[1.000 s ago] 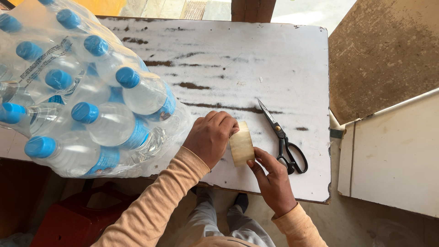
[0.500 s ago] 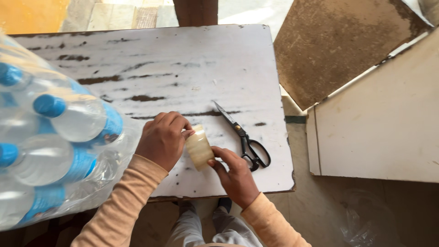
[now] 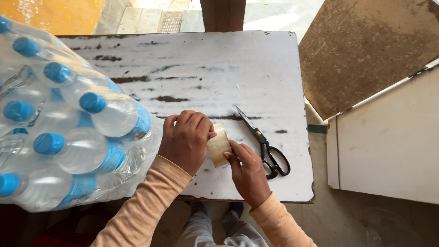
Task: The person wraps clear adhesive tape around a shrink-wrapped pack of water bottles on a table, pulling tape from the roll, pressing it across the pack, and cutting it with scissors. They reposition the pack and add another strip of tape to secure the wrapping.
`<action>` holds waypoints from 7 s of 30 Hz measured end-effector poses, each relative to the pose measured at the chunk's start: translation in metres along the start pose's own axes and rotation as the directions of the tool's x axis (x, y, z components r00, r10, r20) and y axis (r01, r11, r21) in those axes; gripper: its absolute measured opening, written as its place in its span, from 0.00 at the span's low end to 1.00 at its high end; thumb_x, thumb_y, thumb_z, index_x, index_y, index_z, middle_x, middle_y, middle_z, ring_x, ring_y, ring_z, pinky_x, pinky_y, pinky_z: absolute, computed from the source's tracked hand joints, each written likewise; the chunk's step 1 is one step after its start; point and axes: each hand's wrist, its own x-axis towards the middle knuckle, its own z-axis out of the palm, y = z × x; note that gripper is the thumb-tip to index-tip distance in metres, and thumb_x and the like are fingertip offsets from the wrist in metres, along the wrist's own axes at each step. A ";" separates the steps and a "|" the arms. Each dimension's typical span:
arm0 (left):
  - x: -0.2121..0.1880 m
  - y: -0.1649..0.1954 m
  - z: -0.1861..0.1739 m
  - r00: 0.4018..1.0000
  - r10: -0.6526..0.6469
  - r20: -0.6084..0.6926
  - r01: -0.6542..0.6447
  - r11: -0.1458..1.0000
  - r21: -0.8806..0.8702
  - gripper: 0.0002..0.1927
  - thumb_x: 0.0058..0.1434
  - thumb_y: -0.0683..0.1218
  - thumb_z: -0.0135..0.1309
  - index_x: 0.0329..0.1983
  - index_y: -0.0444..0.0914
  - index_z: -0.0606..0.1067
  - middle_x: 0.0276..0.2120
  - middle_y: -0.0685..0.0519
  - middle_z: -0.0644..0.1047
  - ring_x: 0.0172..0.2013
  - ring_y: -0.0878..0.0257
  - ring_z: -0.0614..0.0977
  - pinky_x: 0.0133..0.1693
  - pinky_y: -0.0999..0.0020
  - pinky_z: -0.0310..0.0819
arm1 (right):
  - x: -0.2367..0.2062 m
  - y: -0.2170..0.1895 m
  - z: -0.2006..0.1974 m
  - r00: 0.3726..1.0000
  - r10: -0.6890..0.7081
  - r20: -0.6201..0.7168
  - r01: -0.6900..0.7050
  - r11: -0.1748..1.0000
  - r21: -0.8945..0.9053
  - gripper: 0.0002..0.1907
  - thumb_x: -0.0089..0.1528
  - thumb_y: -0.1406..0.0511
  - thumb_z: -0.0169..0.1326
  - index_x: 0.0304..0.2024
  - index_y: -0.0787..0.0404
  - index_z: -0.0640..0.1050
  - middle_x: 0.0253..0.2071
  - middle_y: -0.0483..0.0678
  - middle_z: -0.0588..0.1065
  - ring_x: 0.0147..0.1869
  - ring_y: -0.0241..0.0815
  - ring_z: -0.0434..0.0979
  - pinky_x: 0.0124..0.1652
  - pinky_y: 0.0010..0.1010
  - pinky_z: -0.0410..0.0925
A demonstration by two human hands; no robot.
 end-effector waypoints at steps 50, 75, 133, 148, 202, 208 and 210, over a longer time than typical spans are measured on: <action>0.101 -0.036 0.020 0.623 -0.083 0.778 0.036 0.996 0.078 0.50 0.25 0.63 0.79 0.54 0.46 0.72 0.53 0.59 0.72 0.64 0.57 0.64 0.60 0.53 0.60 | 0.016 0.050 -0.093 0.855 0.476 0.206 -0.189 0.656 -0.730 0.18 0.59 0.58 0.62 0.40 0.68 0.83 0.35 0.58 0.82 0.37 0.52 0.83 0.44 0.39 0.75; 0.105 -0.038 0.022 0.593 -0.007 0.805 -0.151 0.981 0.120 0.56 0.25 0.70 0.76 0.54 0.38 0.72 0.57 0.54 0.69 0.62 0.54 0.65 0.58 0.51 0.61 | 0.085 0.000 -0.178 0.867 0.182 0.463 0.167 0.769 -0.617 0.39 0.41 0.50 0.76 0.50 0.63 0.83 0.28 0.50 0.75 0.26 0.43 0.77 0.24 0.35 0.71; 0.096 -0.045 0.018 0.738 -0.075 0.670 0.156 0.986 -0.061 0.63 0.21 0.57 0.83 0.59 0.49 0.56 0.57 0.54 0.70 0.63 0.54 0.67 0.59 0.49 0.58 | 0.084 0.014 -0.137 0.926 0.261 0.271 0.004 0.712 -0.702 0.20 0.55 0.52 0.68 0.34 0.62 0.85 0.17 0.56 0.74 0.18 0.48 0.68 0.25 0.44 0.64; 0.056 -0.047 0.020 0.837 -0.095 0.539 0.255 0.939 -0.231 0.78 0.20 0.54 0.84 0.70 0.54 0.44 0.64 0.48 0.66 0.68 0.45 0.63 0.62 0.39 0.59 | 0.016 0.027 -0.092 0.975 0.218 -0.035 -0.174 0.657 -0.734 0.23 0.60 0.53 0.64 0.32 0.70 0.80 0.31 0.56 0.76 0.31 0.55 0.76 0.34 0.47 0.69; -0.090 0.021 -0.144 0.696 -0.575 0.430 -0.234 -0.748 -0.621 0.25 0.68 0.58 0.52 0.57 0.36 0.70 0.23 0.62 0.61 0.25 0.71 0.63 0.31 0.73 0.61 | 0.002 -0.184 0.013 0.968 0.154 0.199 -0.218 0.910 0.353 0.15 0.59 0.66 0.63 0.46 0.68 0.84 0.44 0.45 0.77 0.38 0.32 0.74 0.36 0.23 0.70; -0.102 0.010 -0.164 0.699 -0.551 0.456 -0.234 -0.778 -0.583 0.27 0.67 0.58 0.52 0.61 0.35 0.70 0.24 0.62 0.62 0.27 0.71 0.66 0.31 0.73 0.62 | 0.009 -0.225 0.048 0.966 0.184 0.182 -0.249 0.851 0.462 0.13 0.59 0.67 0.62 0.45 0.69 0.83 0.44 0.46 0.80 0.38 0.33 0.76 0.34 0.23 0.67; -0.107 0.000 -0.167 0.715 -0.535 0.451 -0.226 -0.786 -0.575 0.27 0.68 0.57 0.52 0.61 0.35 0.69 0.24 0.62 0.63 0.27 0.71 0.66 0.31 0.73 0.62 | 0.010 -0.234 0.059 0.975 0.159 0.156 -0.213 0.872 0.441 0.14 0.57 0.69 0.63 0.45 0.69 0.82 0.45 0.45 0.79 0.38 0.32 0.75 0.34 0.22 0.66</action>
